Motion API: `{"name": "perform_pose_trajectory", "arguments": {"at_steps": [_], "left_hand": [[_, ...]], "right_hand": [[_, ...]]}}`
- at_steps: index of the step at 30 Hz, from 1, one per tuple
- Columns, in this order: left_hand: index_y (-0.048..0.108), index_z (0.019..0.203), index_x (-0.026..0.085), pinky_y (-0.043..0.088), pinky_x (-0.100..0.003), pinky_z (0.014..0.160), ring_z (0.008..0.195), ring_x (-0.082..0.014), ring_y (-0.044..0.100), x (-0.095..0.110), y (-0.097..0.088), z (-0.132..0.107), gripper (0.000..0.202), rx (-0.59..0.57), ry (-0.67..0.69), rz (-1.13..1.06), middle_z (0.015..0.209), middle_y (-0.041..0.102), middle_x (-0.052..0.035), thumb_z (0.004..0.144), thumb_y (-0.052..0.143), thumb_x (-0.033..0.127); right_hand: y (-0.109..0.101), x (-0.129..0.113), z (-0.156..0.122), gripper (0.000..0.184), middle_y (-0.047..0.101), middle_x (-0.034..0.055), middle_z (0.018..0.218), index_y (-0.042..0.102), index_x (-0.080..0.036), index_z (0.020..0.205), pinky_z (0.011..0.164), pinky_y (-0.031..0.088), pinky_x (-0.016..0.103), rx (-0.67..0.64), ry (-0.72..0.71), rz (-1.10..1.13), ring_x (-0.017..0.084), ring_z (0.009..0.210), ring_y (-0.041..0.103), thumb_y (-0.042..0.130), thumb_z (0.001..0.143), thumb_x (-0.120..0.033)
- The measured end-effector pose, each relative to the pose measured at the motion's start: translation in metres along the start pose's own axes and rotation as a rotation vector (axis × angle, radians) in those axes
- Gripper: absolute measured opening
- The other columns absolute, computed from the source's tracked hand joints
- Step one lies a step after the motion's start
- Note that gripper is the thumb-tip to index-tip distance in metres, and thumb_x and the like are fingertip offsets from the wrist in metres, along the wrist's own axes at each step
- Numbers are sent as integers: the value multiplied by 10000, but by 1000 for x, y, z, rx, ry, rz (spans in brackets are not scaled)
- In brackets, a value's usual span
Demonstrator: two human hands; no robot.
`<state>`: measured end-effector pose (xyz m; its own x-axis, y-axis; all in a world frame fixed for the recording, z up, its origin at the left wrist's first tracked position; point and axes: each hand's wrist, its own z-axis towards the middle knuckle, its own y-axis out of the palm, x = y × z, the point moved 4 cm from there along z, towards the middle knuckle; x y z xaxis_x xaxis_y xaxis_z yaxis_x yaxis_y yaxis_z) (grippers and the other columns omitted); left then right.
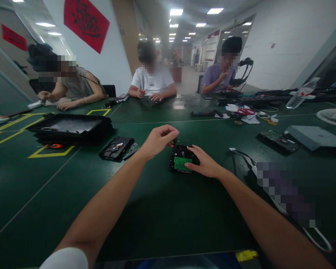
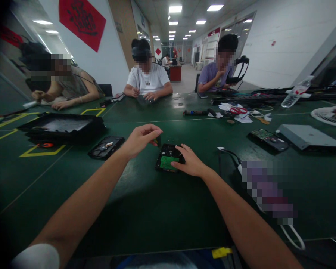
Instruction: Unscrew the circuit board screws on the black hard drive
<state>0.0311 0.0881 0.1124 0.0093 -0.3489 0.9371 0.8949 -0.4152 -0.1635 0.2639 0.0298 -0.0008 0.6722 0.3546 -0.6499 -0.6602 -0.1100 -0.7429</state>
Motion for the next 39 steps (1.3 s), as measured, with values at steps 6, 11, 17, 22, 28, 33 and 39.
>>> {"name": "perform_pose_trajectory", "arguments": {"at_steps": [6,11,17,22,28,33,39], "left_hand": [[756,929,183,583,-254,623,762,-155,621,4,-1,-2,334,-28,-4,7,857,665,-29,895,797,512],[709,893,164,571,-255,615,735,-146,635,3,2,-3,357,-12,-18,-27,830,681,-31,863,847,493],[584,921,187,543,-242,602,816,-180,707,0,6,-4,386,-13,-79,-121,923,764,-81,878,845,468],[669,967,179,530,-237,611,788,-163,660,-1,8,-2,389,-52,-64,-132,869,709,-53,958,740,562],[758,997,161,589,-287,676,964,-232,671,-2,12,-3,355,-111,-139,-321,949,693,-89,971,674,505],[740,986,171,581,-267,651,877,-192,651,-2,7,-2,347,-38,-99,-153,944,686,-64,929,754,513],[652,894,185,534,-226,587,764,-149,605,-5,3,-2,437,83,-83,12,851,642,-27,857,840,577]], "right_hand": [[1,4,-1,822,275,79,1795,478,-395,1640,1297,248,724,-41,34,25,438,1658,221,708,922,-723],[4,8,2,747,230,11,1815,531,-457,1592,1307,182,747,-80,43,30,467,1672,127,720,919,-720],[6,8,4,689,222,-4,1817,557,-473,1566,1310,137,761,-98,25,-3,473,1673,112,683,940,-731],[5,5,4,689,207,-16,1822,528,-476,1586,1316,145,741,-117,32,-27,468,1676,97,648,960,-738],[5,-4,3,718,66,11,1849,410,-450,1662,1314,136,729,-198,75,-174,457,1681,61,489,1023,-767],[3,-8,2,734,75,22,1848,345,-460,1690,1310,161,720,-212,83,-210,452,1680,73,451,1032,-770],[3,-7,1,751,91,24,1846,316,-464,1702,1313,152,708,-213,81,-202,445,1683,63,458,1031,-769]]}}
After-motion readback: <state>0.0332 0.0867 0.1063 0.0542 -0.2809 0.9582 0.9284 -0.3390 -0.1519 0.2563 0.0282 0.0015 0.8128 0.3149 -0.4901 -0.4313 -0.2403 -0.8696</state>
